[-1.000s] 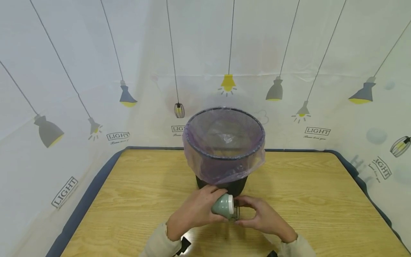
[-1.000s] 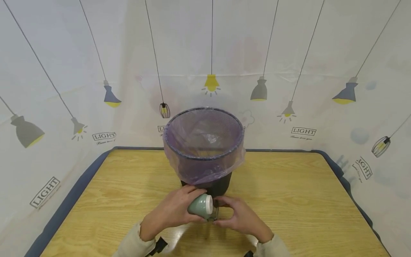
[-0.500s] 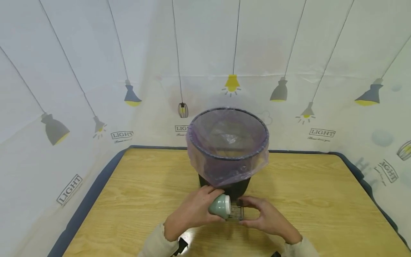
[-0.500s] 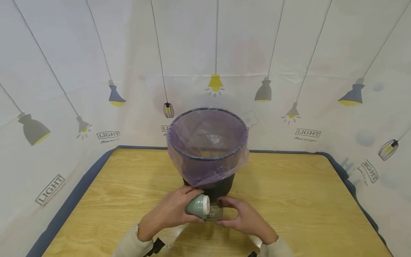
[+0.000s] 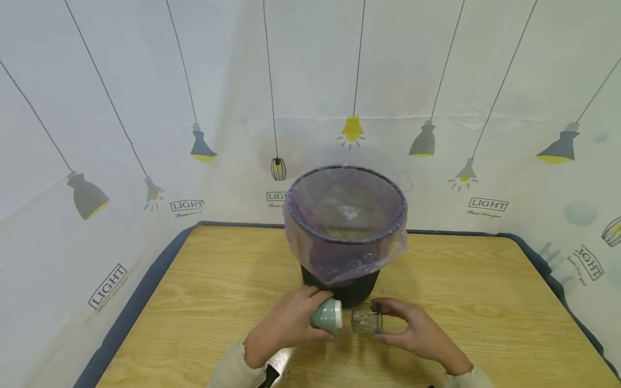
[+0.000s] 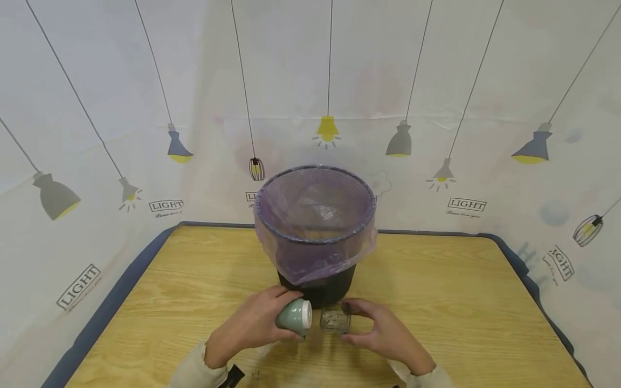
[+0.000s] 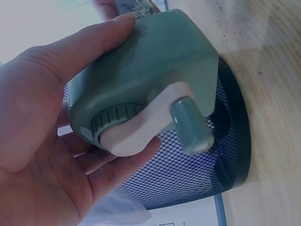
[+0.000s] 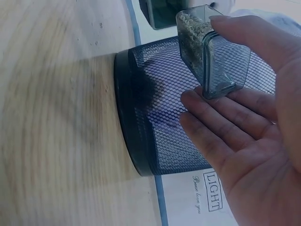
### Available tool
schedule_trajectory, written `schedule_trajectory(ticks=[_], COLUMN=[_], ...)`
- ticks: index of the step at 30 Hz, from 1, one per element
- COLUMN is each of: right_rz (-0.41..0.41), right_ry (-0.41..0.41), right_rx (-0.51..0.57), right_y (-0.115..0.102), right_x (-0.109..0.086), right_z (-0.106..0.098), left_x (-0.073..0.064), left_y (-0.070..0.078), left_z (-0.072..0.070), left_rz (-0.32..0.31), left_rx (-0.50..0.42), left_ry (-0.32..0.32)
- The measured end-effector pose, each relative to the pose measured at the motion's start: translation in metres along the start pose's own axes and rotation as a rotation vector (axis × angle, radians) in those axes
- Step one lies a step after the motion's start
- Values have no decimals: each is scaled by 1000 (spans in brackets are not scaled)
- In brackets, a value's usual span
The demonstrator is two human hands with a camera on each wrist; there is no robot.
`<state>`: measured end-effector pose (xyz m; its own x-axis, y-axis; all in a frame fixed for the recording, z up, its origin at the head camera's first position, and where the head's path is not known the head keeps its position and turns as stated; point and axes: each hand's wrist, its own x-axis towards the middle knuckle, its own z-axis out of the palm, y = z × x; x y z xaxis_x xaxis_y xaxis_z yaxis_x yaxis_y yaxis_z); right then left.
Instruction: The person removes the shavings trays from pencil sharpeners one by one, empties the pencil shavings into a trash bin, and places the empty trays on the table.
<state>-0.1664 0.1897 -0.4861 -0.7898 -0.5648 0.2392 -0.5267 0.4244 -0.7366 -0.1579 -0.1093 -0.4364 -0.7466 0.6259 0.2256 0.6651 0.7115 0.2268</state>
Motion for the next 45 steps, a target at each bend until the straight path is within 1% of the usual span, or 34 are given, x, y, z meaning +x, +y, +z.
schedule_trajectory(ticks=[4,9,11,15,19,24,28,35,38,41,45], right_rz=[5,-34,-37,-30,-8,14,11,31,17,14,37], right_ry=[17,59,71,88,103,103,104,138,140,149,163], right_rx=[-6,-32,-40,-59,-67,-77,-85,-106,-124,-124,-115], right_y=[-1,0,0,0,0,0,0,-2,-3,-4,-4], right_x=[-3,-5,-6,-6,-7,-6,-7,-7,-7,-7,-7], right_z=[-6,-12,-14,-16,-18,-21,-23,-28,-31,-33,-35], left_x=[-1,-2,-3,-5,-7,-7,-7,-8,-9,-8,-9], left_y=[-2,-4,-4,-6,-9,-11,-12,-14,-14,-16,-17], left_z=[1,3,3,4,8,12,14,17,19,22,25], left_rz=[-15,-26,-33,-38,-32,-35,-48,-59,-66,-60,-48], left_rx=[-19,-31,-35,-42,-30,-21,-27,-36,-35,-29,-17], left_ry=[-22,-30,-31,-30,-21,-23,-33,-40,-43,-39,-31])
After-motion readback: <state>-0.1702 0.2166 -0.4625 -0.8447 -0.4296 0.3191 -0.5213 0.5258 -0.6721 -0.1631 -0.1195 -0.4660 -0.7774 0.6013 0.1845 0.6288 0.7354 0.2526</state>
